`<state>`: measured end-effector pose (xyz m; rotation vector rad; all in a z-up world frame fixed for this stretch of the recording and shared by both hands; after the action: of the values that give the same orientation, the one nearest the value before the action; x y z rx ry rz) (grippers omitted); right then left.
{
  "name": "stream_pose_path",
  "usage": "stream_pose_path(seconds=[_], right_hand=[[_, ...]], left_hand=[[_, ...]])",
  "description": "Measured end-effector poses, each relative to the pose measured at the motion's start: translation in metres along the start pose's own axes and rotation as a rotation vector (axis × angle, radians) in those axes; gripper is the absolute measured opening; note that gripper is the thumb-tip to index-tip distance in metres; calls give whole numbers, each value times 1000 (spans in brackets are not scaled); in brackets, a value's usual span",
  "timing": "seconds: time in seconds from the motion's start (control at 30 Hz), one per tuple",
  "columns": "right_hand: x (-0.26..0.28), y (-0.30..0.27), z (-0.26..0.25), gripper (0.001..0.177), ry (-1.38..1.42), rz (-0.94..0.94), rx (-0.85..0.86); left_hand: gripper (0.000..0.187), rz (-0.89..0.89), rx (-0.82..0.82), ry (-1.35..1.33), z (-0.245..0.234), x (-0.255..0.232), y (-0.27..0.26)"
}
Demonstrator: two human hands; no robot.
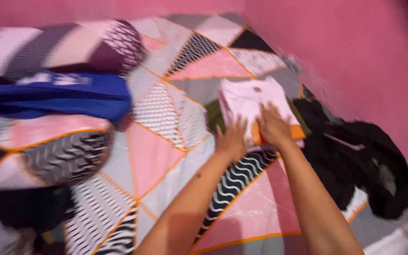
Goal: The person folds several pieces of clothing on a bed, including a pink t-shirt, a pink long-sleeve shirt, and a pink checkered shirt. They smooth and align each item before folding it into a compact stack.
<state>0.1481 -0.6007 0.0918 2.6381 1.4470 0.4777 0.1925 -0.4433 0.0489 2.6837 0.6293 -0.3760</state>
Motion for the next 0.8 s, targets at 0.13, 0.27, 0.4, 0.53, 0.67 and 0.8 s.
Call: stream_pose_path(seconds=[0.13,0.27,0.4,0.53,0.67,0.8], right_hand=[[58,-95,6,46,187,-223,-383],[153,-231,70,51,264,-444,-92],[233,-332,93,62,102,-492,124],[294,-358,82,67,-63,-413,237],[354,-372,69,40,269,-362,395],[421,-400,40,34,558,-556,404]], left_hand=[[73,-55,34,-203,-21,0,-117],[75,-248,146,-28,-48,15,-273],[77,-381,111,117,-96,43,-400],[67,-503,-185,890,-184,73,-485],[66,-880,-490,905,-269,109,-572],[41,-906,-676,503,-316,121,-626]])
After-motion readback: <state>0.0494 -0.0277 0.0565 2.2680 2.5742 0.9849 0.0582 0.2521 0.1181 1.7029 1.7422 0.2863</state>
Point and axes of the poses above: each hand's wrist, its own y-axis towards the middle knuckle, its own z-axis out of the palm, x = y × z, the point moved 4 cm from there along y, towards the middle knuckle, and after that the axes turned 11 degrees about z, right-handed, at the moved point
